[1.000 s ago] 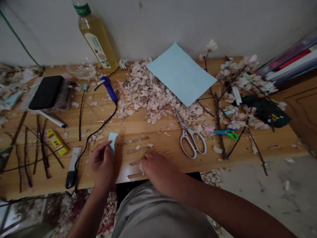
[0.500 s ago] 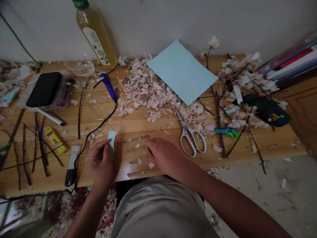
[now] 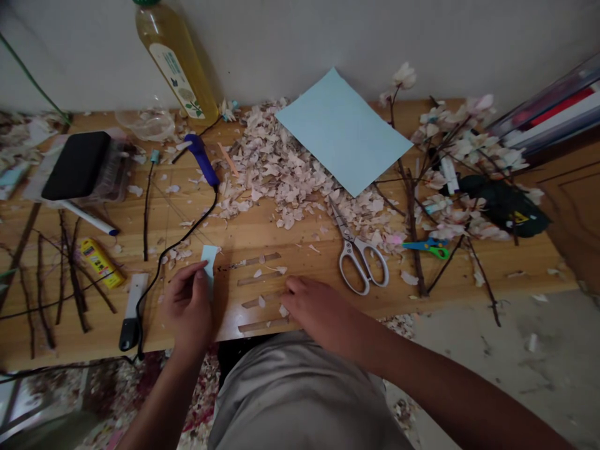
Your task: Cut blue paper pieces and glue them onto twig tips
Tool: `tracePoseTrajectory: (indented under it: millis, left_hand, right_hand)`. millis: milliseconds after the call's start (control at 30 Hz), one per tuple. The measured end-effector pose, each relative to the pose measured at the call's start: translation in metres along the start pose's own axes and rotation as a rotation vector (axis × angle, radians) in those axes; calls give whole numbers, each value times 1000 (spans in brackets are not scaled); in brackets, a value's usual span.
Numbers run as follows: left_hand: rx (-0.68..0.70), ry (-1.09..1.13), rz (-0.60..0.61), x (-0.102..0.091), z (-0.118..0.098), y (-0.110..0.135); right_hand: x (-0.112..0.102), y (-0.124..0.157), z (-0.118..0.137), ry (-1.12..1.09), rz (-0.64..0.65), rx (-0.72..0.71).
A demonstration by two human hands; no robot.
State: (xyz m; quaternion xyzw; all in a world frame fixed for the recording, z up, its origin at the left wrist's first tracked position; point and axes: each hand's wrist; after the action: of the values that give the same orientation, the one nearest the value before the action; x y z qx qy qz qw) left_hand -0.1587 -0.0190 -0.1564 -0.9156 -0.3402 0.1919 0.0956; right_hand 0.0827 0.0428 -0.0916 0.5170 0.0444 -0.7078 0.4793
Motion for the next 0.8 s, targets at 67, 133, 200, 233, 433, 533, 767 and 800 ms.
tracePoseTrajectory:
  millis: [67, 133, 200, 233, 433, 533, 767, 800]
  left_hand:
    - [-2, -1, -3, 0, -1, 0]
    - [-2, 9, -7, 1, -1, 0]
    - [-2, 13, -2, 0, 0, 0]
    - [-1, 10, 0, 0, 0, 0]
    - [8, 11, 3, -1, 0, 0]
    - [5, 24, -4, -1, 1, 1]
    - [-31, 11, 9, -1, 3, 2]
    - [-34, 10, 7, -1, 3, 2]
  right_hand:
    - [-1, -4, 1, 62, -15, -21]
    - [0, -8, 1, 96, -34, -31]
    - [2, -12, -2, 110, -64, -28]
    - [3, -14, -4, 111, -75, -31]
    - [2, -15, -10, 73, -23, -111]
    - [0, -14, -6, 80, 6, -137]
    - [-16, -11, -8, -80, 18, -75]
    - [-20, -9, -11, -125, 4, -21]
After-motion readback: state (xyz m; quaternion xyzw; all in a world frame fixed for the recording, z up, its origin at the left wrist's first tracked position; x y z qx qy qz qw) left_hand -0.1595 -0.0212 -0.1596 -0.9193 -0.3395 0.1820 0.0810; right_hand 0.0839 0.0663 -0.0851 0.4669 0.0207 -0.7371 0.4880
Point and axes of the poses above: each hand's wrist, its own y-axis away from the middle knuckle, its own x-axis out of the palm, z = x × y, and after that the axes turned 7 degrees about x, right-handed
